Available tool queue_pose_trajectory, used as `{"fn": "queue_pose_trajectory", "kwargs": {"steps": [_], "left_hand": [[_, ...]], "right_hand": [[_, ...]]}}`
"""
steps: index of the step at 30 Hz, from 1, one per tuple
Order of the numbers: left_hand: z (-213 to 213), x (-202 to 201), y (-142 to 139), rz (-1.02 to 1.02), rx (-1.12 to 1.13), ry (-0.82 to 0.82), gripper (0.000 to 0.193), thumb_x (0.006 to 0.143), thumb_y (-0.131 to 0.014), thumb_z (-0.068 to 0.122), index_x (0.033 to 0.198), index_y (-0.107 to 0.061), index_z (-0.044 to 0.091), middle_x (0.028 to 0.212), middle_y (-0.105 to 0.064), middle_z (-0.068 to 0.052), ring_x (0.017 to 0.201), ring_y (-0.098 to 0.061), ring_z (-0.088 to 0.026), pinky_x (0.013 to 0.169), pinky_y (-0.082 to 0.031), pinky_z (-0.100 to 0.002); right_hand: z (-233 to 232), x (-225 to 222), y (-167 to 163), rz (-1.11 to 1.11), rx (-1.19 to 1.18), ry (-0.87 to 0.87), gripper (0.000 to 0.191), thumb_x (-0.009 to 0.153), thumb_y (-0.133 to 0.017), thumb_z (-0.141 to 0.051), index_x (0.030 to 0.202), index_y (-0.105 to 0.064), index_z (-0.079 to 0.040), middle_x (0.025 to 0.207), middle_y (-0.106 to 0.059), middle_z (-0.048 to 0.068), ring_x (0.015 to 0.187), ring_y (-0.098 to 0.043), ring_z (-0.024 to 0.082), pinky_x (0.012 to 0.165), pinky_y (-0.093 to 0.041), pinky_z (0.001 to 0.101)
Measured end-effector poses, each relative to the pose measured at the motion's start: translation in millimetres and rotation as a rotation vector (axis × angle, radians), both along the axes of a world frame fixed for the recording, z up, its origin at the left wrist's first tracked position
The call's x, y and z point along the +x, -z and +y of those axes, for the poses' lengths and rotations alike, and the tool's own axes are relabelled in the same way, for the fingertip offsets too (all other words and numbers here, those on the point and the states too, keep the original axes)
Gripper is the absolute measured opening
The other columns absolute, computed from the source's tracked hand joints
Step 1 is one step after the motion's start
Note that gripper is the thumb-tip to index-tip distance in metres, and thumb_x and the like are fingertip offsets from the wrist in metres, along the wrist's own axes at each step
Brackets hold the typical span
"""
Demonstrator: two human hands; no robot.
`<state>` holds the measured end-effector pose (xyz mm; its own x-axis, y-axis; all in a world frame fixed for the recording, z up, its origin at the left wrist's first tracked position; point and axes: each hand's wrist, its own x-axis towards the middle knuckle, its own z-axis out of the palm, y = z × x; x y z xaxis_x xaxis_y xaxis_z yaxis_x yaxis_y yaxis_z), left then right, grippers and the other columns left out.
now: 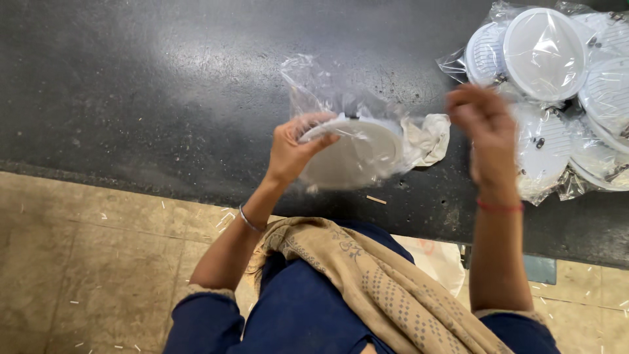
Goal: The person retrieves white circular light fixtures from a bag and wraps each one individually in clear plastic film. They place the wrapped units into a stack on the table. The person also wipes the surface of some fixtures with a cloth before wrapping them.
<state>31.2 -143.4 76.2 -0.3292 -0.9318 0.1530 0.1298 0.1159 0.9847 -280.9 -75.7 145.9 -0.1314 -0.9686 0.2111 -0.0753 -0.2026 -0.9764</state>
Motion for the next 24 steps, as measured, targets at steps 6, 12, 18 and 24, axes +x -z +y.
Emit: {"fn": "queue_pose_trajectory", "kwargs": {"steps": [6,12,18,24], "left_hand": [[35.0,-2.9,8.4,-0.021,0.241,0.041,0.029,0.086,-0.085,0.02,0.11,-0.078,0.006,0.097,-0.078,-0.002,0.087,-0.07,-0.007,0.078,-0.059,-0.023],[41.3,-7.2,-5.1,-0.195,0.111,0.002,0.026,0.088,-0.082,0.027,0.103,-0.079,0.006,0.094,-0.078,-0.001,0.086,-0.068,-0.007,0.076,-0.058,-0.024],[34.0,-3.3,-36.9,-0.479,-0.24,-0.019,0.03,0.094,-0.077,0.036,0.1,-0.081,0.007,0.089,-0.058,-0.006,0.078,-0.059,-0.019,0.067,-0.05,-0.033],[38.0,-8.8,-61.3,-0.544,-0.57,-0.119,0.02,0.089,-0.082,0.027,0.092,-0.078,0.007,0.086,-0.057,-0.006,0.081,-0.059,-0.025,0.068,-0.049,-0.037]], "right_hand": [[-5.0,35.1,35.7,0.049,0.418,-0.416,0.042,0.095,-0.072,-0.02,0.133,-0.068,-0.003,0.121,-0.075,0.008,0.108,-0.07,0.014,0.093,-0.056,0.0291],[-21.9,48.2,22.0,0.218,0.366,-0.571,0.045,0.093,-0.074,-0.015,0.135,-0.066,0.0,0.107,-0.077,0.009,0.095,-0.072,0.01,0.083,-0.059,0.0247],[-26.3,52.6,11.6,0.364,0.26,-0.691,0.042,0.09,-0.074,-0.012,0.128,-0.063,0.003,0.101,-0.077,0.009,0.093,-0.073,0.011,0.085,-0.062,0.0272],[-26.6,50.9,10.1,0.347,0.277,-0.702,0.039,0.089,-0.073,-0.008,0.125,-0.065,0.002,0.1,-0.077,0.011,0.093,-0.072,0.011,0.089,-0.061,0.0289]]}}
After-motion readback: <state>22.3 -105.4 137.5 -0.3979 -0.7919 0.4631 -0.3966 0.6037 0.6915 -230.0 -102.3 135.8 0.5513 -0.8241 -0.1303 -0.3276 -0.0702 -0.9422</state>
